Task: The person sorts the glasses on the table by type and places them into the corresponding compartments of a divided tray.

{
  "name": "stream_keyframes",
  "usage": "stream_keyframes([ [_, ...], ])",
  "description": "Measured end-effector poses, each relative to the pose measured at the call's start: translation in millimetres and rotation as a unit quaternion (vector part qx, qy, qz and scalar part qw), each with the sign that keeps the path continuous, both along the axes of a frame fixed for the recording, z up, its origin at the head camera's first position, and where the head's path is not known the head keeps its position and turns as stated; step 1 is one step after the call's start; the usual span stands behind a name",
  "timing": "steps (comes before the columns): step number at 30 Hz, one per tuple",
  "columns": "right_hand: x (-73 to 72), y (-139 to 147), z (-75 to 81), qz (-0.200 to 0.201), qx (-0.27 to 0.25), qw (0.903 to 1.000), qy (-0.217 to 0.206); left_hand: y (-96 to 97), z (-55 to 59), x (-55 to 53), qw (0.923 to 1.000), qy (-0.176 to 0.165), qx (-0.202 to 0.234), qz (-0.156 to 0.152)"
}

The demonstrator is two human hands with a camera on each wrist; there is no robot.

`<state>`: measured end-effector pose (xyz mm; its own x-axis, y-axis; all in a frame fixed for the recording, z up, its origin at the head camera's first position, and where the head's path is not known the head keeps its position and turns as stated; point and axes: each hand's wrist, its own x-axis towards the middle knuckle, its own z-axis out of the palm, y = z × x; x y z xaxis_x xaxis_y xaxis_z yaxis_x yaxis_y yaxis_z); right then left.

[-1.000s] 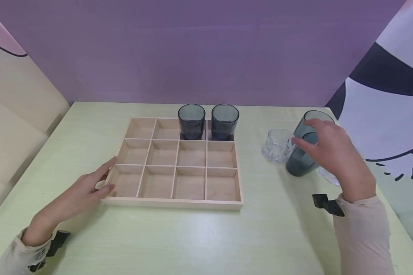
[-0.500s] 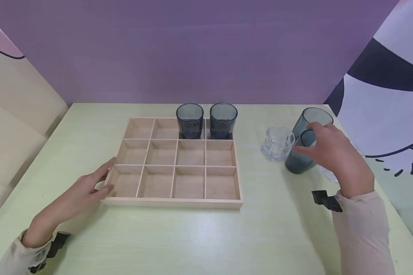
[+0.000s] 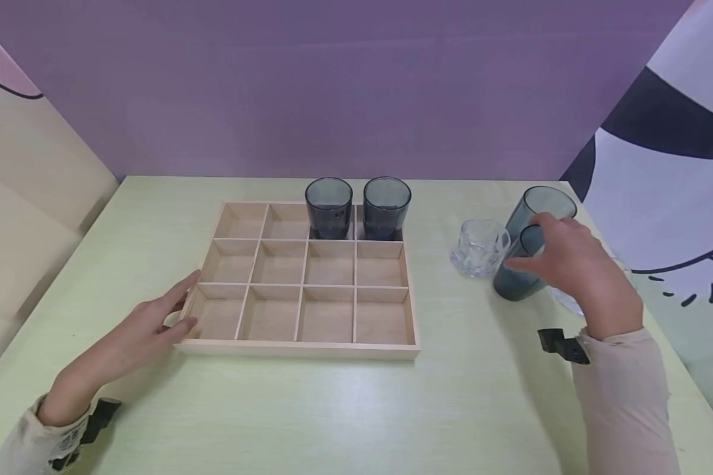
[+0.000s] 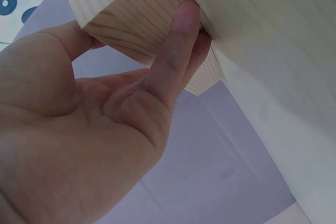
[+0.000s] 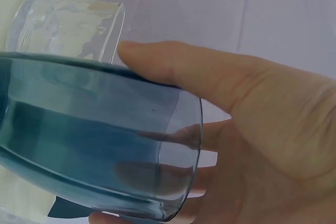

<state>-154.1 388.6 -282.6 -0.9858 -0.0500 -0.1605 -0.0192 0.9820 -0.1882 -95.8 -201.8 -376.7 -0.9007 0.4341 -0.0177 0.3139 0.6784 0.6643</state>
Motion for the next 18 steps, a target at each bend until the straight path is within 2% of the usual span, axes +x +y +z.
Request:
stream_keyframes([
  [10, -0.4, 3.1, -2.7, 0.004, 0.002, 1.0000, 0.007, 0.5, -1.2, -0.9, 1.0000, 0.001, -0.005, -0.002],
  [18, -0.6, 1.1, -0.7, 0.019, 0.003, 0.9993, 0.031, 0.1, -0.2, 0.3, 0.9999, 0.005, -0.013, 0.001],
])
